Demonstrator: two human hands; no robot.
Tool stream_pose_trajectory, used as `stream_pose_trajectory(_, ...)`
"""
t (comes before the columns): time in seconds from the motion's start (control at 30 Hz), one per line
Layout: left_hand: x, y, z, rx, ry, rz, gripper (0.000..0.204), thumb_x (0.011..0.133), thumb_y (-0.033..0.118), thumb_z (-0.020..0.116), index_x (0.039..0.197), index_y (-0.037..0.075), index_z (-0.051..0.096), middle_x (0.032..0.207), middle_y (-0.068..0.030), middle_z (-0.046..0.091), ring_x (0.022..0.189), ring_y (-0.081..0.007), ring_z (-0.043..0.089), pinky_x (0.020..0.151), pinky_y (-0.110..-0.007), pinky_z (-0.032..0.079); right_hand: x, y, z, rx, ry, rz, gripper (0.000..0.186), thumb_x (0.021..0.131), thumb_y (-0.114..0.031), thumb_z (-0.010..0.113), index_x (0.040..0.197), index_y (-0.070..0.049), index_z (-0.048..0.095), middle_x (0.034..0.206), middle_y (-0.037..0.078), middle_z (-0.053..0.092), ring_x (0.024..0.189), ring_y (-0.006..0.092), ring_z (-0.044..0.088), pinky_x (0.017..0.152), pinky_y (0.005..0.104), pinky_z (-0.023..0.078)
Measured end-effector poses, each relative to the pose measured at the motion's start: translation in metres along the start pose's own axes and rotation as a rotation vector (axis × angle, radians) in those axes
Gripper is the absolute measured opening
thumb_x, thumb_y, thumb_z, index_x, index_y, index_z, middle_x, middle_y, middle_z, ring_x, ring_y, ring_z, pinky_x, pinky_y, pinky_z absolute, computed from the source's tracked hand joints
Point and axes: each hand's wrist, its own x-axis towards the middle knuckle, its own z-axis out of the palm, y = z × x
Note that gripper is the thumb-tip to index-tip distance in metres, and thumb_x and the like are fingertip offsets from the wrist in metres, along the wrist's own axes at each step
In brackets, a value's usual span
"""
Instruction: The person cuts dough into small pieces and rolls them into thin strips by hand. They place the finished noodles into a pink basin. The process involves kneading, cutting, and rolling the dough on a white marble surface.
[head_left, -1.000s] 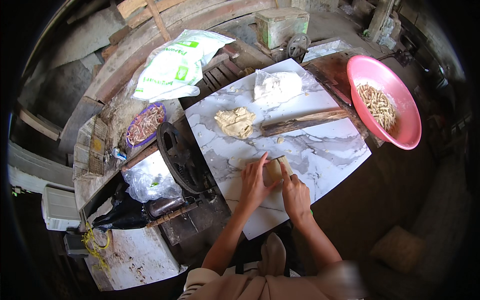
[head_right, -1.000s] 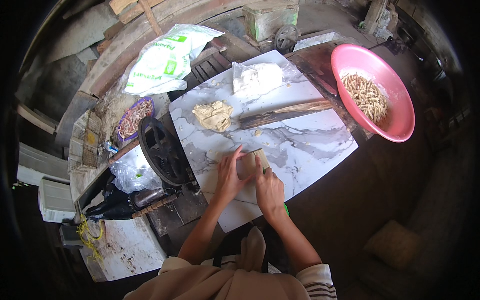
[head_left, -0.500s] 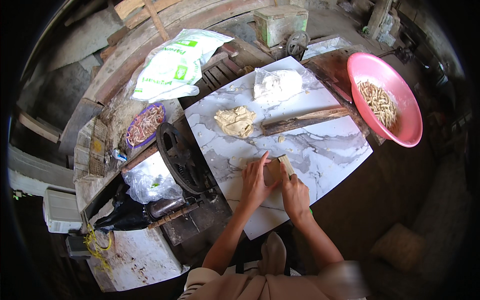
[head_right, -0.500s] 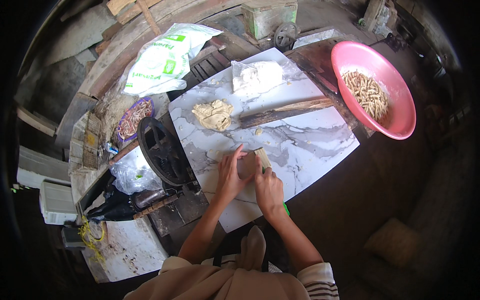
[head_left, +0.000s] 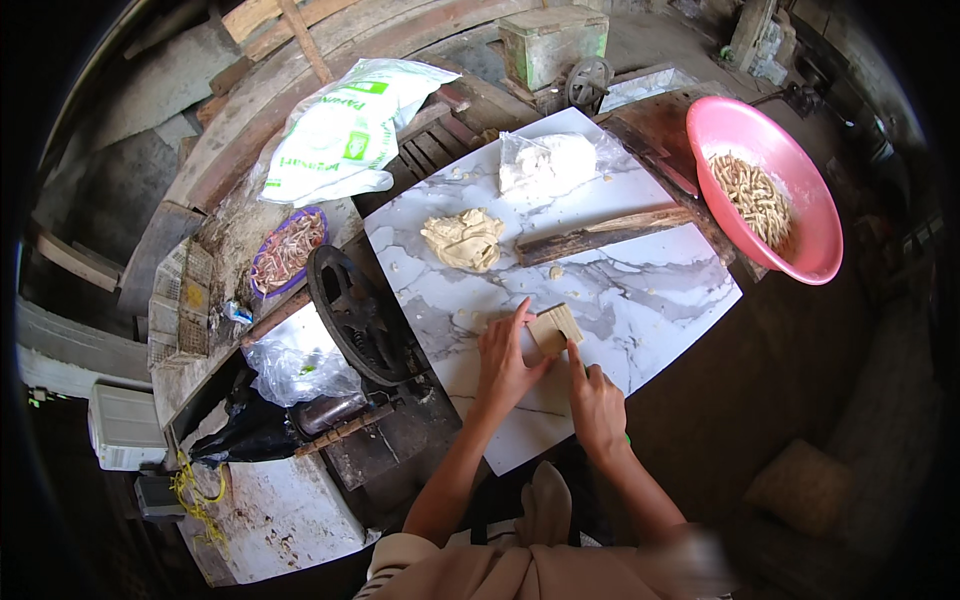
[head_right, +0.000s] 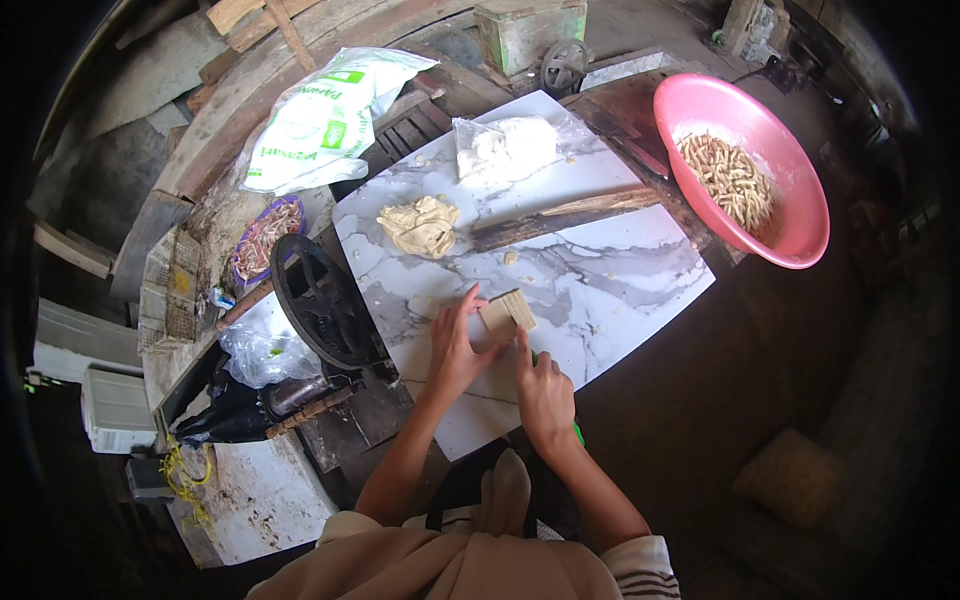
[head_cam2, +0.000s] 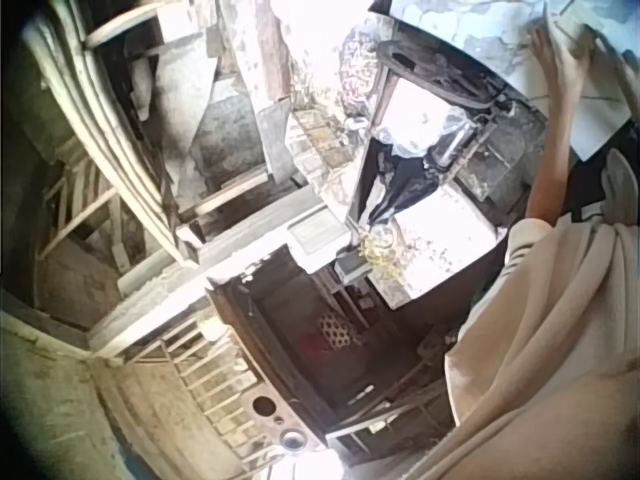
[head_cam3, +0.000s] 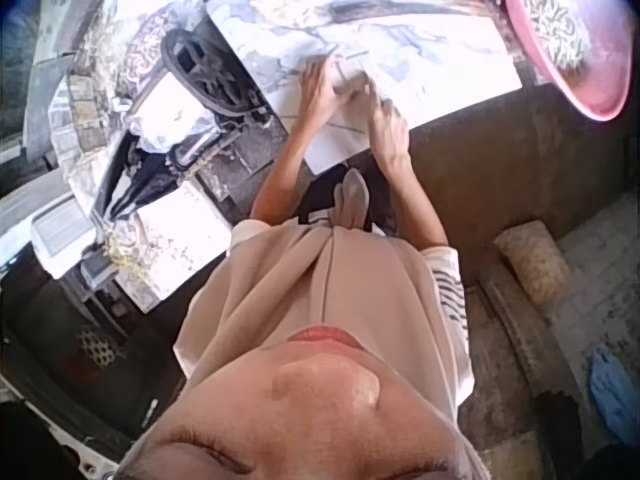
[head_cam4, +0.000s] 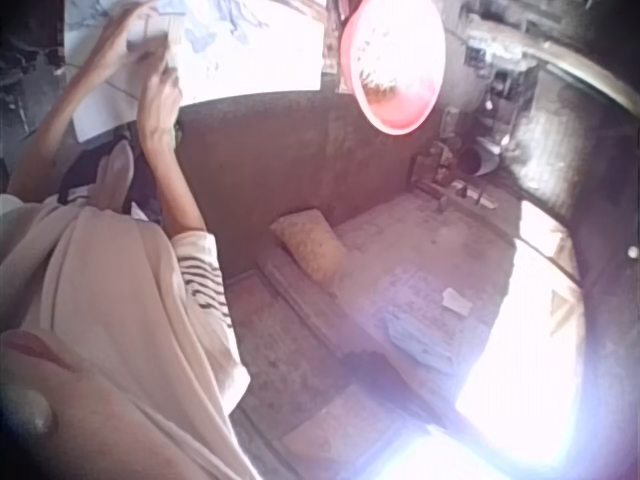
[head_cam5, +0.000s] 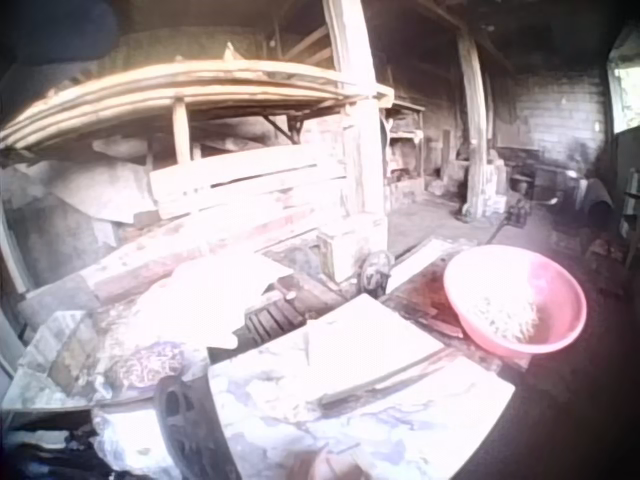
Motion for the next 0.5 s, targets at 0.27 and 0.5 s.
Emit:
stream_pose_trajectory(0.27,0.0,0.0,0.002,0.021,0.001,0.002,0.09,0.064,0.019,0.081,0.139,0.005,0.033,0.113,-0.0057,0.057,0.103,-0.0235,0.052,0.095,-0.042,0.033,-0.027,0.008,-0.005,0.001,-0.041,0.006,0.07,0.073,0.004,0.057,0.14,-0.006,0.036,0.077,0.016,0.057,0.063,0.029,0.064,0.053,0.0383,0.053)
stream_pose_trajectory(0.5,-0.002,-0.005,-0.002,-0.001,-0.007,0.007,0.09,0.066,0.021,0.08,0.14,0.004,0.032,0.115,-0.0071,0.057,0.104,-0.0242,0.051,0.096,-0.042,0.033,-0.014,0.006,-0.016,0.019,-0.024,0.004,0.071,0.073,0.004,0.057,0.141,-0.008,0.036,0.077,0.015,0.057,0.061,0.0289,0.063,0.054,0.0388,0.053)
